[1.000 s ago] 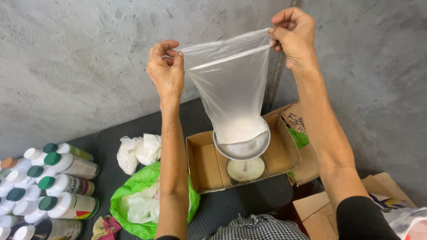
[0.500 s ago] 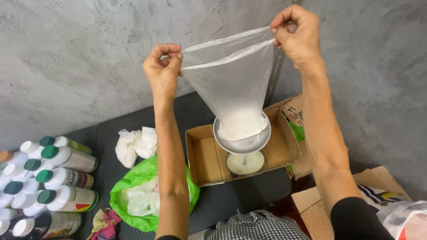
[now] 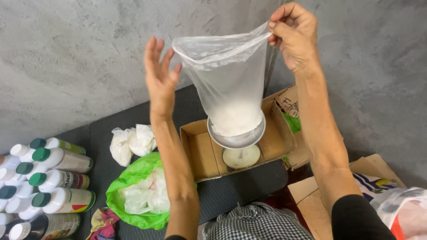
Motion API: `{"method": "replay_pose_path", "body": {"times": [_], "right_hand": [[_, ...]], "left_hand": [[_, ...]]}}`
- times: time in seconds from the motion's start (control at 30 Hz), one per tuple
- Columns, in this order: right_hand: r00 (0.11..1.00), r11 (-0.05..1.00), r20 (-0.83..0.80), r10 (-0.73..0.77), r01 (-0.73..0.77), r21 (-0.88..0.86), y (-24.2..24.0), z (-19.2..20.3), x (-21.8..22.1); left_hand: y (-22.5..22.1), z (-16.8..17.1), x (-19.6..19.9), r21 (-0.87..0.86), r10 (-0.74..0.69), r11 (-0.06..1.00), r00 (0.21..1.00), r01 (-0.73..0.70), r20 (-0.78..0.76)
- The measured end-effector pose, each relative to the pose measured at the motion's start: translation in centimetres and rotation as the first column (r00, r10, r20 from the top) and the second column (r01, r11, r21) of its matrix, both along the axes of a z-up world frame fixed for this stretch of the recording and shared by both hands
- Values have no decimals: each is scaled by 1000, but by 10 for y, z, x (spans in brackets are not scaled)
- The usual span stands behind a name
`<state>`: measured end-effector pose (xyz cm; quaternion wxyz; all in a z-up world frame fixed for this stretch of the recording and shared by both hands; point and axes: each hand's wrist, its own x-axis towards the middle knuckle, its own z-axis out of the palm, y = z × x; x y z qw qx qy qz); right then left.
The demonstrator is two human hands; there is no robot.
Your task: Scooping white granular fertilizer from a large bag into small plastic bags and tying them.
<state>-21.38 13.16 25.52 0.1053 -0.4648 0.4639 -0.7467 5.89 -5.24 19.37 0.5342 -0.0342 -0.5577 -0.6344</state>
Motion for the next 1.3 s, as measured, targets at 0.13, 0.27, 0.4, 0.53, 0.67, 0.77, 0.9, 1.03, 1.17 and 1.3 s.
{"method": "replay_pose_path", "body": {"times": [0.13,0.27,0.4,0.53,0.67,0.77,0.9,1.03,1.17,1.3], "right_hand": [[988,997,134,82,-80,-17,-10,1,11],[973,982,135,186,-182,-44,-28,3,28],[980,982,72,187,-185,-40,-42,-5,51],[949,950,-38,312,-311,38,-33,-21,67],[949,964,-216,228,-189,190,1,-45,58],[940,834,-304,155,40,550,20,-93,37],[878,489,-394,273,226,842,13,-155,35],[819,590,-466,335,203,781,8,-202,37],[803,595,-472,364,190,781,1,-224,32],[864,372,-245,439,74,925,-2,-246,27]], "left_hand": [[6,-102,-35,-296,213,955,748,-23,628],[34,-178,-84,-306,99,923,623,234,776],[77,-166,-107,-327,181,937,625,126,759],[76,-174,-125,-202,170,979,687,-34,706],[47,-179,-124,205,-89,977,762,-58,641],[58,-134,-103,360,-186,933,832,-17,523],[68,-131,-110,498,-294,857,920,134,259],[79,-149,-133,589,-187,808,952,10,240],[102,-145,-148,618,-185,780,905,-102,383],[116,-154,-165,449,-16,851,840,-273,542]]}}
